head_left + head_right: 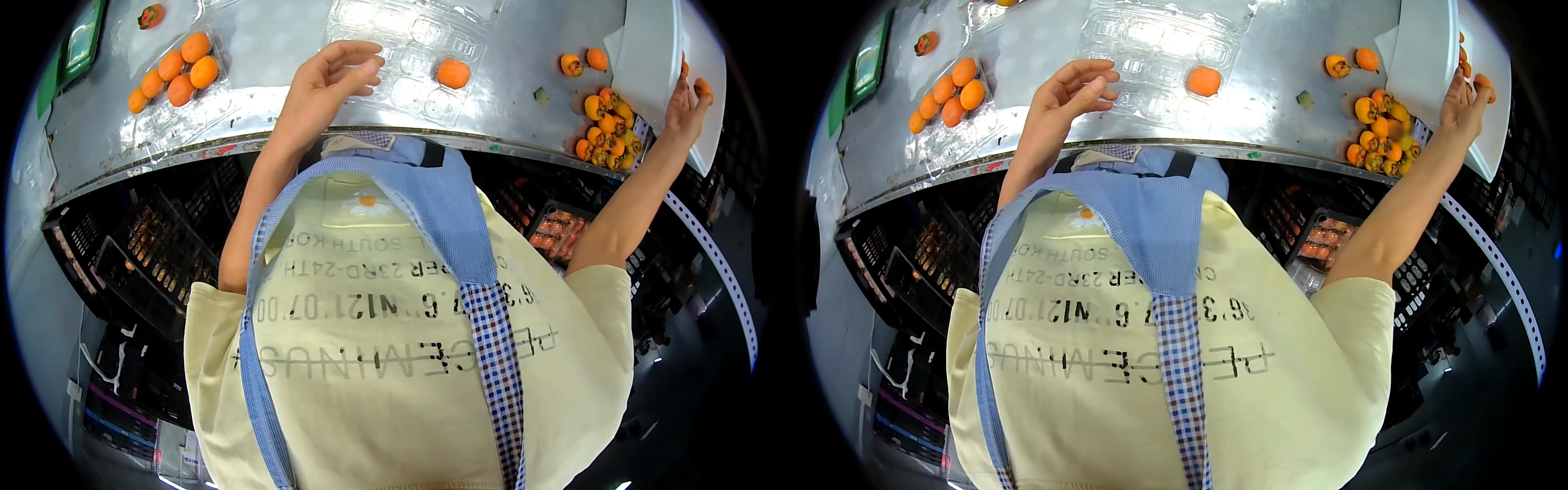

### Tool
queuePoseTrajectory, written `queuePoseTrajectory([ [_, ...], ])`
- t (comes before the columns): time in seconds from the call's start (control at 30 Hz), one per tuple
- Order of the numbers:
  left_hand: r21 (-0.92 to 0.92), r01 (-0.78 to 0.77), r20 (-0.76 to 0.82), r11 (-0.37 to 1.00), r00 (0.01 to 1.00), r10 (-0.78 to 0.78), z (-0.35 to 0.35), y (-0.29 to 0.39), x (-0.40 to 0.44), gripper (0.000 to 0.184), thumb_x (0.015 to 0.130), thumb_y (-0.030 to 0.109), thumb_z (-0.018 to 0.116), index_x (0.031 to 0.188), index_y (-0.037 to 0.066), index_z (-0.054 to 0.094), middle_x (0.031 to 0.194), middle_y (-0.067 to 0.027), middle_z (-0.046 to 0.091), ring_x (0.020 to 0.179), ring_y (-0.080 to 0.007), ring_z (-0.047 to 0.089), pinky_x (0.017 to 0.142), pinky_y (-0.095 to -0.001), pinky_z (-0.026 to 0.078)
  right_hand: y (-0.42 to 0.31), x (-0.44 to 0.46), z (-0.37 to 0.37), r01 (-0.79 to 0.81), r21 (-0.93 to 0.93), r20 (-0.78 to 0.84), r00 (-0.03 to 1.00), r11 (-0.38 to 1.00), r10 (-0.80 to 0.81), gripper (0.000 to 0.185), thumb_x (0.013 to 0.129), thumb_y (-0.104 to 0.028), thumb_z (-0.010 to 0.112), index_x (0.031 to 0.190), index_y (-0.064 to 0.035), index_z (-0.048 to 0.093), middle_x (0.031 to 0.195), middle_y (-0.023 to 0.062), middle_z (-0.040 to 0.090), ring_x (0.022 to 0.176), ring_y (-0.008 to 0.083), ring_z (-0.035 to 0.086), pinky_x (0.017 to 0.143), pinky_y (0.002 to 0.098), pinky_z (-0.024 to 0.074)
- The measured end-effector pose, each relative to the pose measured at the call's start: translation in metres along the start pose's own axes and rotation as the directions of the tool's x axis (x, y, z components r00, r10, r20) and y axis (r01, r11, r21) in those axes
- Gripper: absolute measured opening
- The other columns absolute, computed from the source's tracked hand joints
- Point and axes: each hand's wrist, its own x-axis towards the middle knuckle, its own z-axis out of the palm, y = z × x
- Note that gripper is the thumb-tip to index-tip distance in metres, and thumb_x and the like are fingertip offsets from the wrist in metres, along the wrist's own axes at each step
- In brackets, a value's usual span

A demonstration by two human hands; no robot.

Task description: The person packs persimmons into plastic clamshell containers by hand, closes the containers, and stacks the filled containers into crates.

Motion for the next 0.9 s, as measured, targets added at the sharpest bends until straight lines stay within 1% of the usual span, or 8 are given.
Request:
queuePoseTrajectory([
  [0.03, 0.013, 0.009, 0.001, 1.000, 1.000, -0.009, 0.002, -0.002, 0.002, 0.032, 0.086, 0.024, 0.063, 0.111, 0.004, 0.060, 0.104, -0.0094, 0.063, 0.089, -0.0150, 0.061, 0.079, -0.0269, 0.049, -0.002, 0.006, -0.002, -0.024, -0.064, -0.066, 0.998, 0.998, 0.020, 0.023, 0.089, -0.011, 0.056, 0.107, 0.0038, 0.057, 0.105, 0.0154, 0.062, 0.096, 0.0241, 0.061, 0.086, 0.0298, 0.0510],
  [0.13, 0.009, 0.051, 0.003, 0.999, 0.999, -0.051, 0.007, -0.006, 0.004, 0.030, 0.086, 0.023, 0.063, 0.110, 0.005, 0.061, 0.103, -0.0092, 0.063, 0.088, -0.0140, 0.060, 0.079, -0.0266, 0.049, 0.019, -0.084, 0.068, 0.083, -0.631, 0.210, 0.975, 0.771, 0.067, 0.037, 0.088, -0.022, 0.059, 0.117, 0.0014, 0.057, 0.110, 0.0116, 0.062, 0.100, 0.0221, 0.060, 0.091, 0.0315, 0.0474],
  [0.23, 0.038, 0.077, 0.014, 0.996, 0.997, -0.077, 0.010, -0.006, 0.005, 0.031, 0.089, 0.021, 0.059, 0.114, 0.003, 0.057, 0.104, -0.0096, 0.063, 0.091, -0.0154, 0.060, 0.082, -0.0283, 0.048, 0.068, -0.175, 0.109, 0.257, -0.785, 0.547, 0.715, 0.564, 0.435, 0.053, 0.071, -0.034, 0.074, 0.115, -0.0084, 0.061, 0.104, 0.0048, 0.064, 0.089, 0.0151, 0.058, 0.077, 0.0296, 0.0474],
  [0.33, 0.017, 0.063, 0.019, 0.998, 0.998, -0.063, 0.008, -0.012, 0.006, 0.030, 0.086, 0.022, 0.063, 0.110, 0.006, 0.061, 0.104, -0.0097, 0.062, 0.090, -0.0144, 0.060, 0.079, -0.0274, 0.049, 0.101, -0.230, 0.134, 0.764, -0.467, 0.884, 0.410, 0.445, 0.223, 0.047, 0.067, -0.031, 0.076, 0.108, -0.0122, 0.063, 0.104, 0.0044, 0.064, 0.092, 0.0236, 0.058, 0.080, 0.0339, 0.0457],
  [0.53, 0.060, 0.077, 0.024, 0.995, 0.997, -0.078, 0.011, -0.016, 0.006, 0.029, 0.086, 0.021, 0.062, 0.111, 0.005, 0.061, 0.103, -0.0102, 0.062, 0.090, -0.0150, 0.060, 0.079, -0.0280, 0.050, 0.120, -0.249, 0.132, 0.792, -0.472, 0.881, 0.438, 0.388, 0.178, 0.037, 0.071, -0.025, 0.073, 0.105, -0.0139, 0.064, 0.095, 0.0038, 0.064, 0.088, 0.0223, 0.058, 0.077, 0.0328, 0.0459],
  [0.7, 0.151, -0.010, 0.058, 0.988, 0.998, 0.001, 0.020, -0.009, 0.006, 0.035, 0.086, 0.016, 0.063, 0.119, 0.008, 0.056, 0.113, -0.0074, 0.060, 0.096, -0.0153, 0.058, 0.084, -0.0289, 0.048, 0.114, -0.253, 0.128, 0.068, -0.594, 0.615, 0.681, 0.802, 0.398, 0.032, 0.081, -0.024, 0.068, 0.106, -0.0053, 0.064, 0.088, 0.0042, 0.065, 0.076, 0.0127, 0.059, 0.068, 0.0257, 0.0467],
  [0.73, 0.172, -0.058, 0.067, 0.983, 0.997, 0.047, 0.024, -0.006, 0.006, 0.037, 0.085, 0.015, 0.064, 0.120, 0.009, 0.055, 0.115, -0.0067, 0.059, 0.097, -0.0153, 0.058, 0.084, -0.0291, 0.047, 0.112, -0.255, 0.131, -0.143, -0.519, 0.560, 0.688, 0.843, 0.462, 0.032, 0.083, -0.024, 0.066, 0.107, -0.0029, 0.064, 0.087, 0.0044, 0.066, 0.074, 0.0109, 0.058, 0.067, 0.0243, 0.0466],
  [0.9, 0.222, -0.222, 0.144, 0.949, 0.971, 0.193, 0.038, 0.005, 0.011, 0.046, 0.081, 0.010, 0.066, 0.125, 0.011, 0.053, 0.124, -0.0044, 0.054, 0.101, -0.0161, 0.056, 0.085, -0.0300, 0.047, 0.094, -0.274, 0.150, -0.466, -0.367, 0.585, 0.557, 0.805, 0.589, 0.034, 0.090, -0.027, 0.057, 0.107, 0.0015, 0.062, 0.086, 0.0076, 0.065, 0.072, 0.0115, 0.059, 0.065, 0.0240, 0.0472],
])
